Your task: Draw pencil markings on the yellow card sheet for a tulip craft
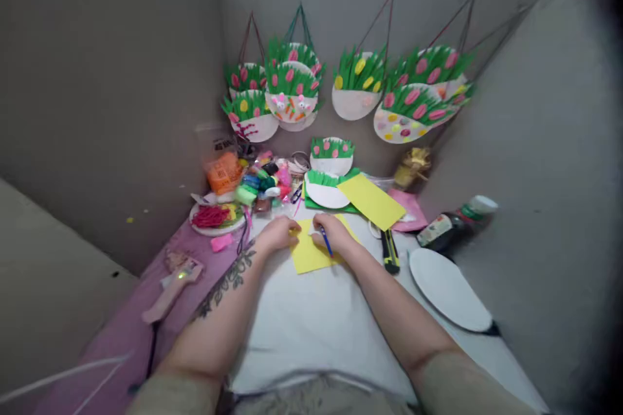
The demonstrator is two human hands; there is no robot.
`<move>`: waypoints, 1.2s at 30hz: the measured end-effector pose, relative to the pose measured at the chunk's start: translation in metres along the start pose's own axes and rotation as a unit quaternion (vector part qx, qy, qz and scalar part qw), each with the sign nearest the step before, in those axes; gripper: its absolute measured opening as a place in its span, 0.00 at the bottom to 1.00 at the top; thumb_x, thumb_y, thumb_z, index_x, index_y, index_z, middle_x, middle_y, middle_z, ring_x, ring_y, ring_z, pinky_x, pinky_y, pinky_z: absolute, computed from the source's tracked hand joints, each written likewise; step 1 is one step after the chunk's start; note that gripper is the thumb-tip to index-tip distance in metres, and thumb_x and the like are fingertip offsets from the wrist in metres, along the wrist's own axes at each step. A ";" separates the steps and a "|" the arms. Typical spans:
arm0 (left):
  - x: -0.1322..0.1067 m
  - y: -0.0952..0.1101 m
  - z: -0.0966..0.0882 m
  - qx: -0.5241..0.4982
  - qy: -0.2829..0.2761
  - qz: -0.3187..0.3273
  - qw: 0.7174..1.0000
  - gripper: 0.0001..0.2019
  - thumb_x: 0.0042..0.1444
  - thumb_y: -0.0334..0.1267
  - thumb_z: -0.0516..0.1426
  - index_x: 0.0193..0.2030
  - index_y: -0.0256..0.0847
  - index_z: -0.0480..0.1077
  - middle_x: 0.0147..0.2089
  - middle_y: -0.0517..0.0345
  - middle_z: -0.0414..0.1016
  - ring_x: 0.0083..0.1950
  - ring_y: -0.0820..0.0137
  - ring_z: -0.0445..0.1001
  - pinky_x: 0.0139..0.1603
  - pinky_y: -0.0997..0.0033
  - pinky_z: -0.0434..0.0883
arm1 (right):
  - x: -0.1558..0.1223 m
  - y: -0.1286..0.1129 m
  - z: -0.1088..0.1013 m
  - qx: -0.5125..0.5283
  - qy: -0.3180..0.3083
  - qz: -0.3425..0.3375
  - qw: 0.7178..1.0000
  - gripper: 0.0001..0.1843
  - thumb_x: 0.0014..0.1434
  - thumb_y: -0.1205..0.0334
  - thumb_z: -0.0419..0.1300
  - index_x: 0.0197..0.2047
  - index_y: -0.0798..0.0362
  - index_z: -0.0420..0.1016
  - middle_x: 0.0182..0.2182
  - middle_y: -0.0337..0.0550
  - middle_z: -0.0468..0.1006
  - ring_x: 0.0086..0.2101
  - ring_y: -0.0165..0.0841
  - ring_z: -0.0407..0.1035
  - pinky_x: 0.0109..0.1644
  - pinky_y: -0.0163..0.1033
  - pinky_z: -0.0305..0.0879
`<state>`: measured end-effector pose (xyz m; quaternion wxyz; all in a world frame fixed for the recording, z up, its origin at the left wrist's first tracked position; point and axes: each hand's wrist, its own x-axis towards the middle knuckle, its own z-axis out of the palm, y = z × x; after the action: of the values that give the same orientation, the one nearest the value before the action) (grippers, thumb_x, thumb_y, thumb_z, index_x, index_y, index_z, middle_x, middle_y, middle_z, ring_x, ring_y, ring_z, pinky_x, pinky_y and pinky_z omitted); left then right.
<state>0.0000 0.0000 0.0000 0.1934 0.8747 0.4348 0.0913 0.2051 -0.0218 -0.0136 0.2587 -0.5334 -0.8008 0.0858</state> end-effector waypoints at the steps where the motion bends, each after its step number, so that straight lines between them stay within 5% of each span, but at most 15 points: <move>1: 0.000 0.000 0.000 0.000 0.000 -0.001 1.000 0.20 0.47 0.38 0.58 0.48 0.38 0.75 0.46 0.49 0.77 0.44 0.62 0.74 0.45 0.70 0.68 | -0.001 0.000 -0.001 -0.011 0.036 0.002 0.999 0.08 0.42 0.67 0.61 0.29 0.52 0.69 0.27 0.43 0.73 0.33 0.38 0.65 0.38 0.40 0.61; 5: 0.001 -0.001 0.000 -0.001 0.003 -0.002 1.000 0.20 0.47 0.38 0.58 0.48 0.39 0.75 0.44 0.50 0.77 0.42 0.63 0.74 0.44 0.71 0.68 | -0.006 -0.006 0.002 0.101 0.120 0.060 0.986 0.07 0.53 0.57 0.57 0.32 0.52 0.71 0.33 0.46 0.74 0.39 0.40 0.66 0.40 0.41 0.62; 8: 0.001 -0.002 0.000 -0.002 0.006 -0.001 1.000 0.19 0.47 0.39 0.58 0.48 0.40 0.75 0.44 0.50 0.77 0.42 0.64 0.74 0.43 0.72 0.68 | -0.007 -0.017 0.011 0.312 0.087 0.141 0.935 0.17 0.58 0.50 0.48 0.32 0.51 0.71 0.22 0.39 0.71 0.24 0.33 0.64 0.27 0.36 0.59; 10: 0.001 -0.002 0.000 -0.002 0.008 -0.001 1.000 0.19 0.47 0.39 0.58 0.47 0.40 0.75 0.44 0.50 0.76 0.43 0.63 0.73 0.43 0.72 0.68 | -0.005 -0.023 0.018 0.370 0.075 0.173 0.910 0.13 0.56 0.51 0.51 0.33 0.50 0.69 0.18 0.34 0.67 0.19 0.30 0.60 0.23 0.34 0.55; 12: 0.001 -0.002 0.001 -0.003 0.008 -0.003 1.000 0.19 0.47 0.39 0.58 0.48 0.40 0.75 0.44 0.50 0.76 0.43 0.63 0.73 0.43 0.72 0.68 | -0.003 -0.025 0.023 0.356 0.106 0.181 0.911 0.08 0.50 0.55 0.56 0.28 0.50 0.65 0.17 0.31 0.63 0.19 0.28 0.58 0.24 0.32 0.54; 17: 0.002 -0.002 0.001 -0.008 0.004 -0.004 1.000 0.20 0.47 0.40 0.59 0.48 0.40 0.75 0.44 0.50 0.75 0.42 0.64 0.73 0.43 0.71 0.68 | -0.001 -0.021 0.026 0.296 0.152 0.198 0.922 0.14 0.45 0.58 0.59 0.20 0.51 0.57 0.16 0.30 0.59 0.21 0.28 0.56 0.25 0.33 0.52; 36: 0.002 -0.002 0.000 -0.010 0.003 -0.008 1.000 0.20 0.46 0.40 0.59 0.48 0.40 0.75 0.44 0.50 0.75 0.42 0.64 0.73 0.43 0.71 0.67 | -0.001 -0.022 0.029 0.230 0.135 0.191 0.945 0.14 0.43 0.61 0.58 0.17 0.50 0.54 0.15 0.29 0.56 0.21 0.28 0.54 0.25 0.33 0.49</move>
<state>0.0001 0.0022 -0.0008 0.2015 0.8688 0.4418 0.0970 0.1732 -0.0278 -0.0295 0.4582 -0.6092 -0.6001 0.2425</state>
